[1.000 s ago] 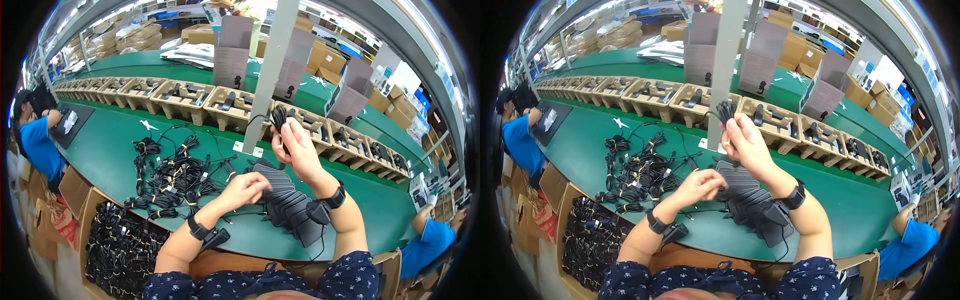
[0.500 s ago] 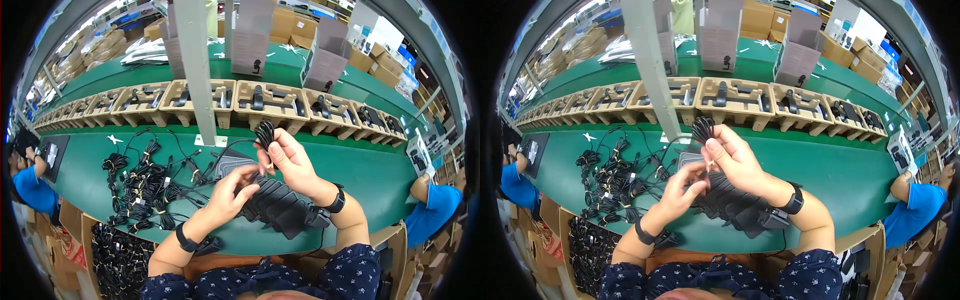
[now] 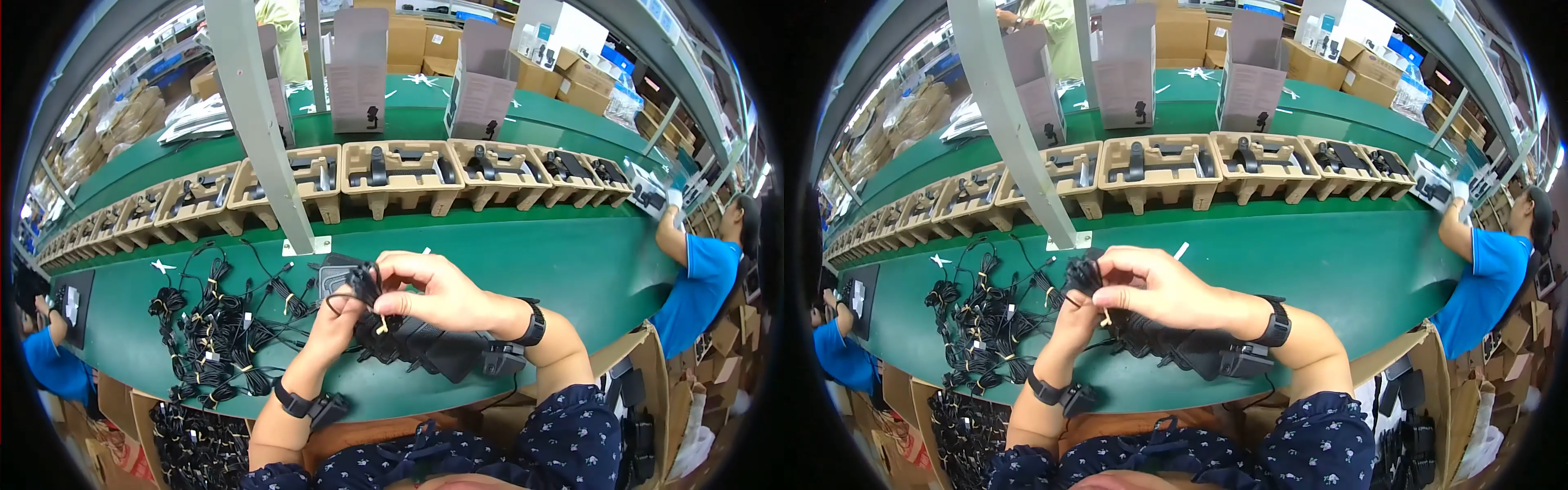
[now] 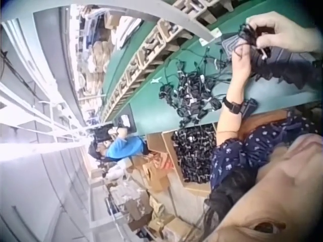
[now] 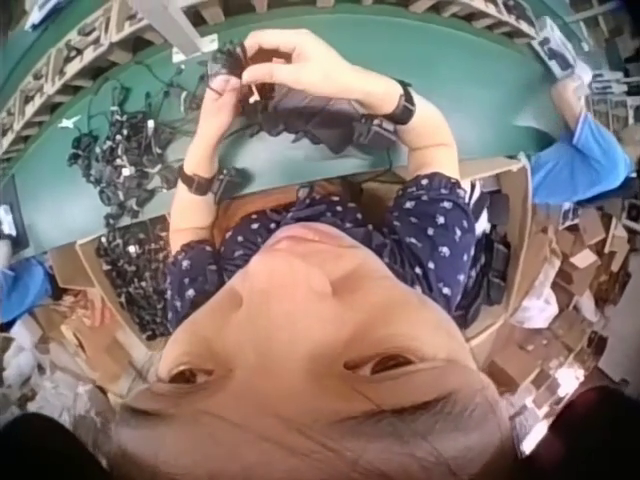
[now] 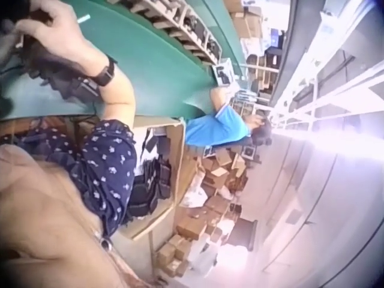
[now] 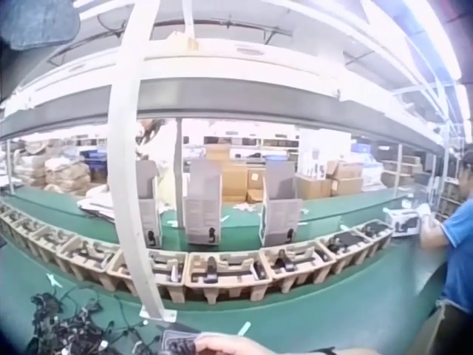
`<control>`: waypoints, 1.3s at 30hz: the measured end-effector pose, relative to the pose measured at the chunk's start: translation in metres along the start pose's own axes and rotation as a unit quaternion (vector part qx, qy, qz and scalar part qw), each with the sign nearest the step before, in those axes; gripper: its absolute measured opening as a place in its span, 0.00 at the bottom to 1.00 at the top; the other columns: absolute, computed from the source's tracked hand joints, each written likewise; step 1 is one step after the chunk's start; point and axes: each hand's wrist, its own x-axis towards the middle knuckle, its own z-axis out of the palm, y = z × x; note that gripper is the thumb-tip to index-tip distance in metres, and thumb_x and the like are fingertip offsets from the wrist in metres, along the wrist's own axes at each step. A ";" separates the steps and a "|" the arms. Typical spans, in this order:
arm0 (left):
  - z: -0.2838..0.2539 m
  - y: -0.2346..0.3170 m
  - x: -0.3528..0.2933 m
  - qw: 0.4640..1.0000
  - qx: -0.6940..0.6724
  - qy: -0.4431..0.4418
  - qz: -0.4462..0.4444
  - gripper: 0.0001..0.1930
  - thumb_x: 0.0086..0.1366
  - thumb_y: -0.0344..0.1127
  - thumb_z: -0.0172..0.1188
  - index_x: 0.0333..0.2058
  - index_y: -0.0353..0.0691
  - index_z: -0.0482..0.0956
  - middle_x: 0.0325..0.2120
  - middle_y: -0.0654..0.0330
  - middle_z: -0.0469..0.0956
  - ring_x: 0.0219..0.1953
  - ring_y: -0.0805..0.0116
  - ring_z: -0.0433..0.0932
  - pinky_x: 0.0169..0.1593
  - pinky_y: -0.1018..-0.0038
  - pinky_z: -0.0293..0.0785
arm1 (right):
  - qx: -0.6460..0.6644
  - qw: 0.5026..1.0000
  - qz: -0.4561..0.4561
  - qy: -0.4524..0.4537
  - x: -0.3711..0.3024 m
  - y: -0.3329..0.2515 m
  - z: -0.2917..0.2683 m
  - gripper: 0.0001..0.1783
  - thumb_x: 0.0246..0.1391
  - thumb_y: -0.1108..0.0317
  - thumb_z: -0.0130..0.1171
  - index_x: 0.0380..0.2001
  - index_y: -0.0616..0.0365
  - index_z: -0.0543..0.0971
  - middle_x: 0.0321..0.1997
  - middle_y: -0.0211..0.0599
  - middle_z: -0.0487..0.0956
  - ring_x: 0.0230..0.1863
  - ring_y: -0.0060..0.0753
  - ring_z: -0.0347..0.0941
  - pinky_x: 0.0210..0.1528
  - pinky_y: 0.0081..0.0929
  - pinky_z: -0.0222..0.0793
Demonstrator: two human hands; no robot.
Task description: The person picks up a cable and a filter from the table, fits the cable into the filter, and places the assembled unit into a cardboard tray. This process is repeated several times before the person reaches into a box to retrieve more filters.
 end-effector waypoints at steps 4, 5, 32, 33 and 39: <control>0.034 0.034 -0.014 0.993 -0.112 -0.028 -0.036 0.22 0.67 0.52 0.42 0.47 0.37 0.63 0.32 0.62 0.71 0.33 0.77 0.69 0.37 0.81 0.65 | -0.120 0.992 0.005 0.040 0.000 0.017 0.001 0.11 0.49 0.68 0.59 0.35 0.62 0.72 0.36 0.34 0.69 0.42 0.29 0.66 0.42 0.26 0.64; 0.037 0.038 -0.015 0.996 -0.076 -0.042 -0.035 0.22 0.67 0.51 0.43 0.46 0.37 0.62 0.33 0.60 0.71 0.32 0.77 0.70 0.37 0.80 0.66 | -0.235 0.971 -0.027 0.043 0.000 0.021 0.005 0.12 0.47 0.70 0.60 0.35 0.61 0.72 0.37 0.36 0.68 0.43 0.34 0.66 0.43 0.29 0.63; -0.082 -0.001 -0.006 0.932 0.158 0.318 0.066 0.10 0.67 0.33 0.47 0.43 0.36 0.67 0.25 0.63 0.69 0.21 0.82 0.65 0.20 0.87 0.59 | -0.644 0.618 0.001 0.451 -0.066 -0.008 -0.189 0.12 0.51 0.66 0.55 0.40 0.53 0.76 0.34 0.42 0.78 0.35 0.42 0.75 0.37 0.33 0.69; -0.085 -0.009 -0.001 0.935 0.161 0.308 0.078 0.10 0.67 0.33 0.47 0.44 0.36 0.66 0.25 0.63 0.69 0.20 0.83 0.64 0.19 0.88 0.56 | -0.668 0.566 0.017 0.482 -0.076 -0.007 -0.216 0.13 0.51 0.65 0.54 0.42 0.53 0.76 0.34 0.44 0.78 0.35 0.43 0.75 0.36 0.34 0.69; -0.087 -0.018 0.005 0.924 0.176 0.336 0.051 0.10 0.67 0.32 0.46 0.44 0.36 0.66 0.25 0.64 0.69 0.18 0.85 0.62 0.17 0.89 0.52 | -0.704 0.459 0.217 0.497 -0.098 0.006 -0.313 0.17 0.54 0.55 0.52 0.41 0.52 0.76 0.33 0.43 0.79 0.37 0.46 0.74 0.36 0.37 0.69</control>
